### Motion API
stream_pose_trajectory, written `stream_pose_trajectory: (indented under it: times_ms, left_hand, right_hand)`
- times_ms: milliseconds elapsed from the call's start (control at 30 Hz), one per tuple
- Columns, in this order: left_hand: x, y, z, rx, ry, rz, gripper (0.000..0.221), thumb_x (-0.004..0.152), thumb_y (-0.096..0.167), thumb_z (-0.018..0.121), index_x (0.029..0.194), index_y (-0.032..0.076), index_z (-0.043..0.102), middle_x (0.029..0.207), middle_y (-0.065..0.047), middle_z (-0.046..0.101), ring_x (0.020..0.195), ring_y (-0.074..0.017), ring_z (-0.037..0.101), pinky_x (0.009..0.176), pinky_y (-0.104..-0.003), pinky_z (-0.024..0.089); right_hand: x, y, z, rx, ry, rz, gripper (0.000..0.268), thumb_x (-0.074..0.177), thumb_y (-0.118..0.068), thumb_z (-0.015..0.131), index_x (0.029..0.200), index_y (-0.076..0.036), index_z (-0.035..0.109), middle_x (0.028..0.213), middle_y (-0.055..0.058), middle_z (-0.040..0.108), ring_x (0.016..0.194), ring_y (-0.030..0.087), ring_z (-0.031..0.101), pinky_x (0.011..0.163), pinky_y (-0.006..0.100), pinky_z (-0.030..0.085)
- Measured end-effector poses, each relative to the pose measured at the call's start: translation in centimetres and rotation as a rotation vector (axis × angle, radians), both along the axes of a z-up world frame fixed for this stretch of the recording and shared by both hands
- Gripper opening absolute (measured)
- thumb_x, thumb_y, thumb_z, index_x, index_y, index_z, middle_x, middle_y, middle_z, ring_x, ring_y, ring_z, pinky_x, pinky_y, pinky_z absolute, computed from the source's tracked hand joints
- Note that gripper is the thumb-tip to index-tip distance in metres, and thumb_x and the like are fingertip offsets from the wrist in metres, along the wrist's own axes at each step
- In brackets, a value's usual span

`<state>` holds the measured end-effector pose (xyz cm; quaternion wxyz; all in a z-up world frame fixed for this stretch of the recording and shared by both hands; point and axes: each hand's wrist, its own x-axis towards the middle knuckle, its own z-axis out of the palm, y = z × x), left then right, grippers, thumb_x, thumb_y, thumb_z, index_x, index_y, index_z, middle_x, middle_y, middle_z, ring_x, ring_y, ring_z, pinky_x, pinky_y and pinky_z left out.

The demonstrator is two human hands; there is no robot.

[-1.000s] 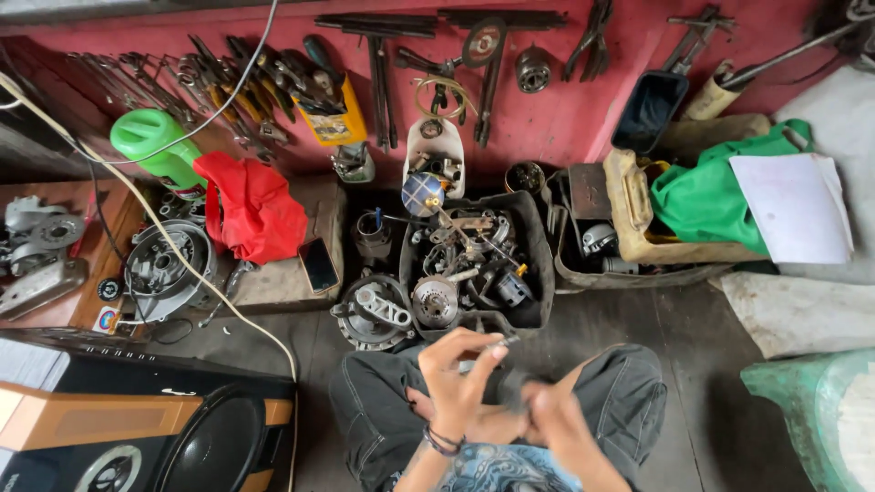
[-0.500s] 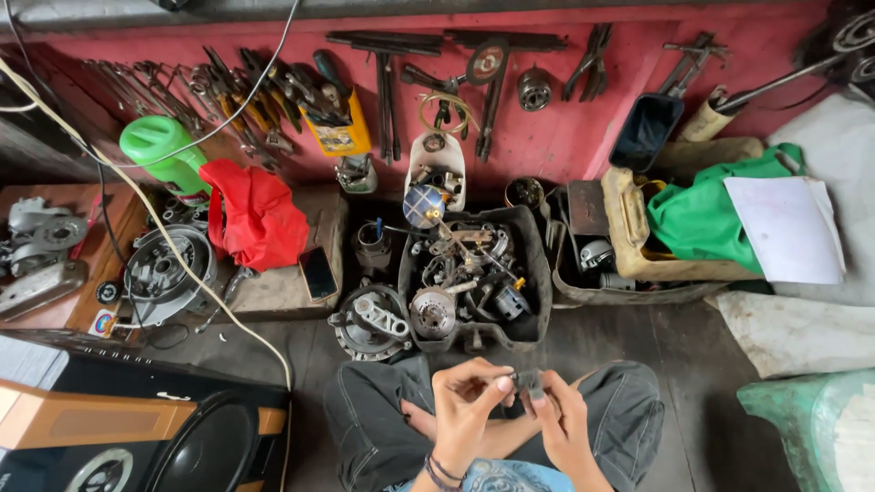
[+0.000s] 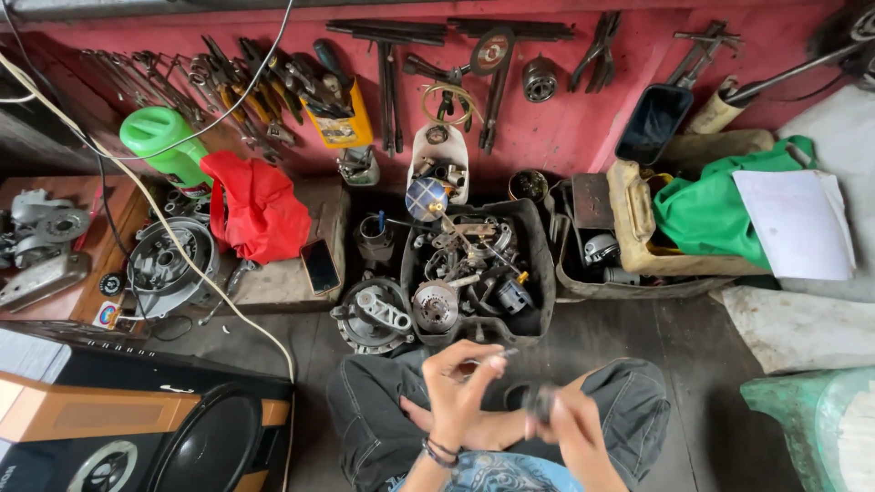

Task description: The person sits on the floor and cleans a small metal pin using a file and a rag. They file the pin, wipe it, and repeat the process to remove residue from the surface.

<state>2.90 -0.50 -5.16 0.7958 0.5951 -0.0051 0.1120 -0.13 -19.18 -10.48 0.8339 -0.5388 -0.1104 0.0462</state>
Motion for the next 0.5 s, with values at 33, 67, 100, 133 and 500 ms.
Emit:
stream_pose_trajectory:
  times_ms: [33, 67, 100, 133, 500]
  left_hand:
    - [0.2, 0.2, -0.5, -0.065, -0.008, 0.021, 0.014, 0.077, -0.01, 0.075, 0.091, -0.01, 0.078, 0.081, -0.013, 0.075, 0.063, -0.0154, 0.064, 0.058, -0.023, 0.054]
    - [0.3, 0.4, -1.0, -0.129, -0.013, 0.039, 0.012, 0.081, -0.009, 0.074, 0.092, -0.012, 0.077, 0.082, -0.014, 0.073, 0.063, -0.0167, 0.064, 0.059, -0.025, 0.054]
    - [0.2, 0.5, -0.6, -0.126, -0.011, 0.038, 0.012, 0.081, -0.009, 0.074, 0.092, -0.012, 0.077, 0.082, -0.014, 0.073, 0.063, -0.0167, 0.064, 0.059, -0.025, 0.054]
    - [0.1, 0.4, -0.3, -0.119, -0.007, 0.018, 0.012, 0.081, -0.009, 0.075, 0.093, -0.012, 0.077, 0.083, -0.015, 0.074, 0.065, -0.017, 0.066, 0.061, -0.024, 0.056]
    - [-1.8, -0.3, -1.0, -0.329, 0.124, -0.173, 0.011, 0.084, -0.007, 0.075, 0.093, -0.012, 0.077, 0.075, -0.013, 0.068, 0.063, -0.0179, 0.063, 0.06, -0.028, 0.054]
  right_hand:
    - [-0.7, 0.4, 1.4, -0.103, -0.005, -0.007, 0.042, 0.101, -0.023, 0.051, 0.084, 0.01, 0.07, 0.07, 0.013, 0.068, 0.051, 0.01, 0.038, 0.043, 0.023, 0.029]
    - [-1.5, 0.8, 2.8, -0.205, -0.006, -0.017, 0.048, 0.097, -0.024, 0.053, 0.069, 0.01, 0.072, 0.062, 0.012, 0.067, 0.047, 0.01, 0.037, 0.042, 0.024, 0.028]
    - [-1.3, 1.1, 3.0, -0.202, -0.004, -0.018, 0.048, 0.097, -0.024, 0.053, 0.069, 0.01, 0.072, 0.062, 0.012, 0.067, 0.047, 0.01, 0.037, 0.042, 0.024, 0.028]
    - [-1.0, 1.3, 3.2, -0.205, -0.054, -0.063, 0.037, 0.098, -0.02, 0.054, 0.08, 0.008, 0.071, 0.065, 0.008, 0.063, 0.051, 0.009, 0.041, 0.046, 0.023, 0.031]
    - [0.9, 2.0, -2.1, -0.503, -0.338, -0.37, 0.022, 0.092, -0.011, 0.058, 0.105, 0.004, 0.066, 0.064, -0.003, 0.052, 0.055, 0.007, 0.035, 0.052, 0.021, 0.032]
